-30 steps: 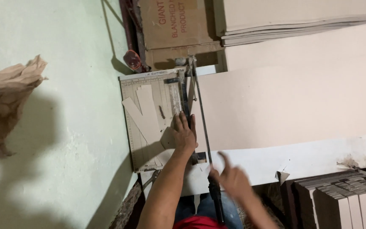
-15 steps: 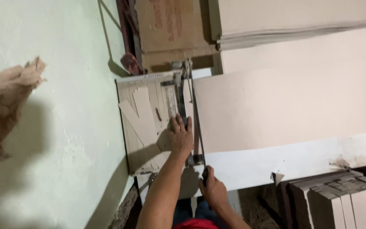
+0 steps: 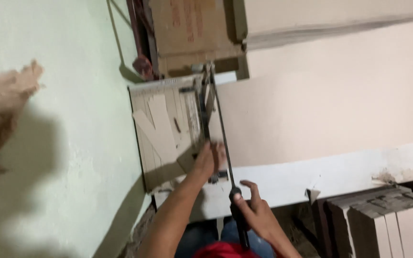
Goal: The person uses a manual paper cutter to trim large sheets of white paper. They align the paper against the machine's guide, pull down the lever to slice the sheet, and then remove the cut pieces. The process is repeated for multiple sheets in a workshop setting.
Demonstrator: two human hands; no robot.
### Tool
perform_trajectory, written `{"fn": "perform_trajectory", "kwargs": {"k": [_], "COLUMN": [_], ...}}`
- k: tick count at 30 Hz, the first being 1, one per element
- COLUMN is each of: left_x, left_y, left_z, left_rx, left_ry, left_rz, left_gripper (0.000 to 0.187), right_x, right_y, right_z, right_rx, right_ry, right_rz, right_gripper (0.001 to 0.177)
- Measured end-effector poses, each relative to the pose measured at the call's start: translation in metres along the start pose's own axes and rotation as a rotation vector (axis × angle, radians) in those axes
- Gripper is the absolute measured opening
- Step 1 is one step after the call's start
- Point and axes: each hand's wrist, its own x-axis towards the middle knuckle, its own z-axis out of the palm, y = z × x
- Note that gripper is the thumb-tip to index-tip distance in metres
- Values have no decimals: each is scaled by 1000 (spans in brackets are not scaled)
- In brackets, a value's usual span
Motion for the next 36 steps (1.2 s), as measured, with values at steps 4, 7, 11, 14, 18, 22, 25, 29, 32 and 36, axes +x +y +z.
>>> {"fn": "perform_trajectory", "kwargs": {"k": [4,7,11,14,18,22,25,29,32,36], "left_x": [36,-1,-79,-42,-24,-45,-22,-22,-24,-6], "left_y": [-46,-28,65,66,44,48,37,35,32,27], "left_z": [-90,-96,-57,-124,-105,-24,-3,34,41,27], "left_rx": [-736,-2160,-3338,-3106,-3252,-3553,-3831,-3850,-3787,-3754], "left_ry": [16,409,663,674,683,147,-39,-258,-307,-345], "left_rz": [-528,-777,-847,-1069,-1250,-1377,-1030,-262,-156,-169], "left_gripper": [28,16,14,28,30,81,110,120,116,137], "right_x": [138,180,188,197,195,194,200,183,187,39], "right_y": [105,138,157,208,192,146,147,123,110,9], "right_z": [-8,-30,-59,-60,-34,-15,-17,-27,-24,14], "right_rx": [618,1116,1303,1252,1131,1061,994,652,-173,-290], "right_ry": [187,307,235,223,256,239,247,164,65,127], "right_rz": [43,141,47,10,8,-2,-25,95,99,-323], "right_gripper": [36,56,44,31,37,34,31,56,61,62]}}
